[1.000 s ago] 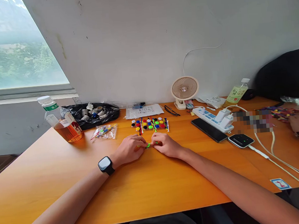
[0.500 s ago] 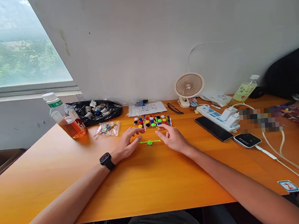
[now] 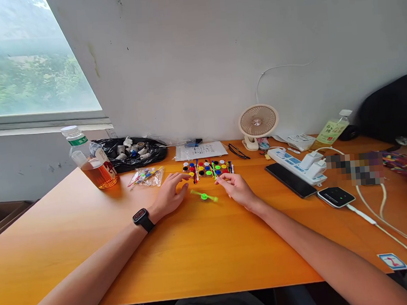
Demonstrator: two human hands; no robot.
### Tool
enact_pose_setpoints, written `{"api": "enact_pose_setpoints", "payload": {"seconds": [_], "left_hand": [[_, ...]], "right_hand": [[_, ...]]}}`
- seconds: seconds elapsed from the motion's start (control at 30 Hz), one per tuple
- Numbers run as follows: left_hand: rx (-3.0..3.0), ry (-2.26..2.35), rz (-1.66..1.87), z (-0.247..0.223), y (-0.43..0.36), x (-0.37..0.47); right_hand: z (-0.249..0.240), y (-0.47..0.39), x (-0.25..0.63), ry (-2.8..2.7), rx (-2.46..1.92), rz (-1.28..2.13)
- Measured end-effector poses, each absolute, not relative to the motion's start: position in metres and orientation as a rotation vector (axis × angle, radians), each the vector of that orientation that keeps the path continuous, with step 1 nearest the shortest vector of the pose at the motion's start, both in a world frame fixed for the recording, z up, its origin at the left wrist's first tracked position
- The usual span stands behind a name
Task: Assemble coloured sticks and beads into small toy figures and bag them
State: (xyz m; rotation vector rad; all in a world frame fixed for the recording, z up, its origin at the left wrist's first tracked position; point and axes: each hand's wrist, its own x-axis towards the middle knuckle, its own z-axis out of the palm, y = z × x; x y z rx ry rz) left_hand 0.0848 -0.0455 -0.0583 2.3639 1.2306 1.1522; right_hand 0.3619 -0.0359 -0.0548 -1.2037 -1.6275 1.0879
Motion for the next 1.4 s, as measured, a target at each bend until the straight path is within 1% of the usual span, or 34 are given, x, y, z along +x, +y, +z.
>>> {"api": "enact_pose_setpoints", "payload": {"seconds": [0.1,0.27,0.57,0.73,0.83,1.03,1.23,1.33,1.4], "left_hand": [[2.402,1.249,1.083,-0.061,-0.041,0.081],[2.448,1.137,0.991,-0.063,-0.04,0.079],[2.496,1.175,1.016,-0.061,-0.039,0.08],[2.681,1.074,0.83,-0.064,-0.028,0.074],[2.715,1.113,0.775,-0.065,-0.024,0.074],[2.707,1.246,0.816,-0.063,-0.027,0.076],[2.759,1.164,0.569,-0.063,-0.026,0.075],[2.761,1.168,0.47,-0.064,-0.026,0.074],[2.772,1.18,0.468,-0.064,-0.026,0.075]], "right_hand": [[-0.055,-0.039,0.36,-1.675,-1.197,1.074],[-0.056,-0.04,0.359,-1.711,-1.19,1.045],[-0.064,-0.037,0.358,-1.783,-1.152,0.98],[-0.066,-0.035,0.359,-1.873,-1.087,0.909],[-0.066,-0.034,0.357,-1.937,-0.99,0.866],[-0.062,-0.034,0.355,-1.982,-0.942,0.745],[-0.059,-0.037,0.352,-2.17,-0.824,0.695],[-0.058,-0.042,0.348,-2.312,-0.748,0.565],[-0.057,-0.046,0.346,-2.369,-0.729,0.475]]}}
